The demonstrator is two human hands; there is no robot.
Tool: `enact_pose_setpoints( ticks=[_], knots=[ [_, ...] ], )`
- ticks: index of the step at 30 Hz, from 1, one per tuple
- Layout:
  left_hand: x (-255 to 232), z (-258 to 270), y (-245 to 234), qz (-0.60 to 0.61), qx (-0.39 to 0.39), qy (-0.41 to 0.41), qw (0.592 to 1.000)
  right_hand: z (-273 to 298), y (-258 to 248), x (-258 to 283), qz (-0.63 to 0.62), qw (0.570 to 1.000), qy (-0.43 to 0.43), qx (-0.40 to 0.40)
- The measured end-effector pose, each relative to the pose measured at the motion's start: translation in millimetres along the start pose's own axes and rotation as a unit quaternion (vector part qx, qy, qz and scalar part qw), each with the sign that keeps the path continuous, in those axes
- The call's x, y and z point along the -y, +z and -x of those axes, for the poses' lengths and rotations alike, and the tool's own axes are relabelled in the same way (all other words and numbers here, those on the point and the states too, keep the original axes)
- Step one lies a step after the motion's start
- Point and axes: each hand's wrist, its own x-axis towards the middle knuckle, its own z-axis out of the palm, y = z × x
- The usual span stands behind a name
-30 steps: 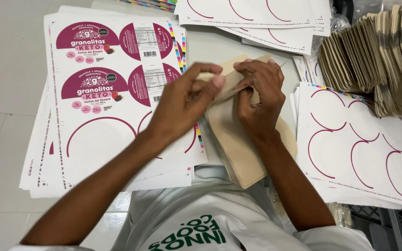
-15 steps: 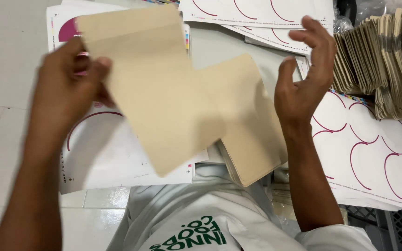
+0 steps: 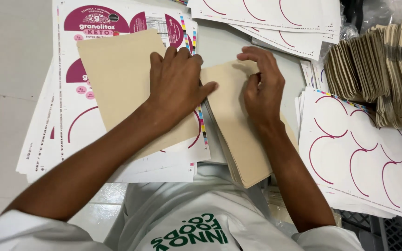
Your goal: Peeling circular product labels from a large sheet and applying them to the front of brown paper bags
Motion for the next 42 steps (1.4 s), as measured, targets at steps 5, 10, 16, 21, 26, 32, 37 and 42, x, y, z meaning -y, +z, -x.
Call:
enact_pose_setpoints(
  ticks=[5, 10, 16, 21, 26, 32, 37, 42],
  knots=[
    [-5.8, 6.2, -9.2, 0.025, -0.049, 0.034, 0.998, 5.1, 3.5, -9.0, -0.005, 0.997, -0.025, 0.066],
    [-4.6, 12.5, -29.1, 0.251, -0.029, 0.032, 0.967, 6.5, 3.6, -4.6, -0.022, 0.997, -0.068, 0.033],
    [15.1, 7.8, -3.9, 0.234, -0.04, 0.042, 0.97, 15.5, 5.4, -31.7, -0.088, 0.99, -0.1, -0.051],
    [3.8, 19.9, -14.3, 0.09, -0.025, 0.085, 0.992, 12.7, 7.1, -25.7, -0.044, 0.995, -0.078, -0.038],
    [-4.5, 21.7, -21.0, 0.162, -0.063, 0.1, 0.98, 8.5, 3.5, -12.7, -0.033, 0.997, -0.068, -0.025],
    [-6.9, 24.3, -38.7, 0.291, -0.057, 0.074, 0.952, 8.1, 0.0, -10.0, -0.018, 0.994, -0.092, -0.053],
    [0.7, 16.4, -17.7, 0.182, -0.037, 0.045, 0.982, 15.7, 5.8, -26.8, -0.054, 0.994, -0.08, -0.047],
    [11.2, 2.9, -3.5, 0.208, -0.006, 0.018, 0.978, 17.6, 4.4, -29.5, -0.056, 0.997, -0.054, -0.027]
  ],
)
